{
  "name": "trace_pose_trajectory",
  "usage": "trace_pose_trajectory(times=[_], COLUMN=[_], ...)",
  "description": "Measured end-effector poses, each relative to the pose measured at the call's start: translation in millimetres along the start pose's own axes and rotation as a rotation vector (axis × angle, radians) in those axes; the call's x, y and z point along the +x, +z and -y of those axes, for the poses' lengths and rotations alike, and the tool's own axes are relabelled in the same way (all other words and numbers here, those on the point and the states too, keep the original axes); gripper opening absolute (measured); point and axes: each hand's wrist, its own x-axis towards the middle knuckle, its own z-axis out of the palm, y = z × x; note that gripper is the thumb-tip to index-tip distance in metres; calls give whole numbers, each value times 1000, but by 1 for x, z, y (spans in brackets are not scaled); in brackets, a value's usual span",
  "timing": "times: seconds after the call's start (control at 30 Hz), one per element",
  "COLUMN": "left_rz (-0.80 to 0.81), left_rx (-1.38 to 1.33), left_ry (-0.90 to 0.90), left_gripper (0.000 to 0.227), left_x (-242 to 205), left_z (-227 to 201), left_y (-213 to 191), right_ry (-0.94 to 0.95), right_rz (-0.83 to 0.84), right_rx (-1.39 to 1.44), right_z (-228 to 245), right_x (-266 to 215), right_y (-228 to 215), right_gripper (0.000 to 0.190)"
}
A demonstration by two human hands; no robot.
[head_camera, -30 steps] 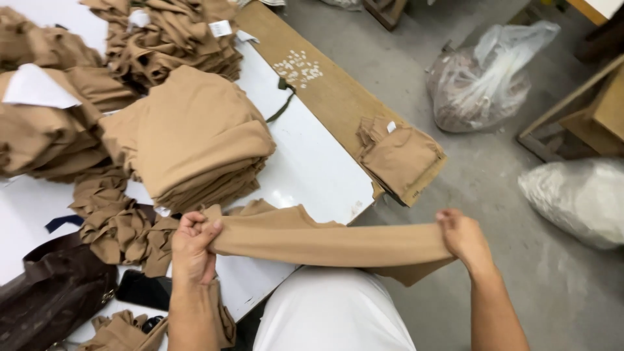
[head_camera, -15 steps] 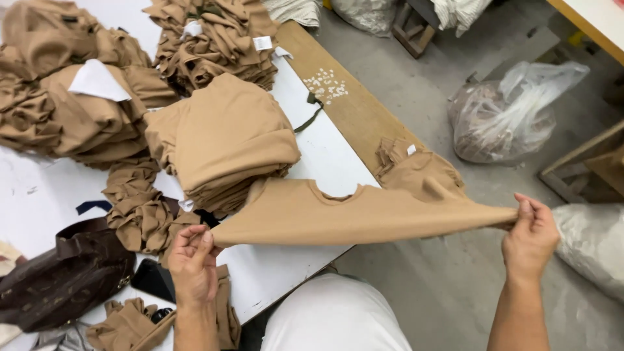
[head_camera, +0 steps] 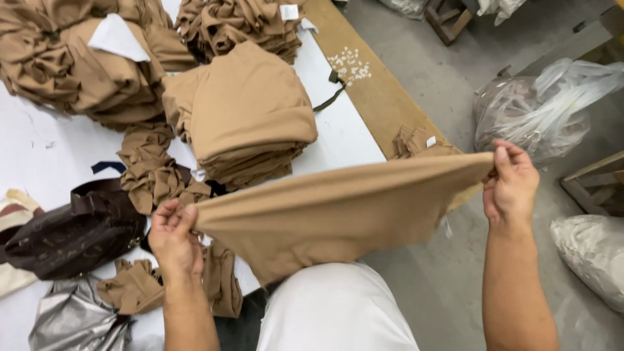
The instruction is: Folding tan-colored t-shirts on a white workbench in a factory setting.
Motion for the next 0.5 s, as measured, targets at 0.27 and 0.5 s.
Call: trace_pose_trajectory(times=[0.27,0.5], left_rz=[56,58], left_rx=[-30,799], left_ry=[149,-180], left_gripper=[44,41], left_x=[-50,-41], left_z=[12,251], left_y=[-33,-105], right_ry=[51,113], right_rz=[24,18], right_rx=[236,-469], right_z=[-33,-293], right_x=[-7,-24], right_y=[4,-72], right_gripper=[11,28])
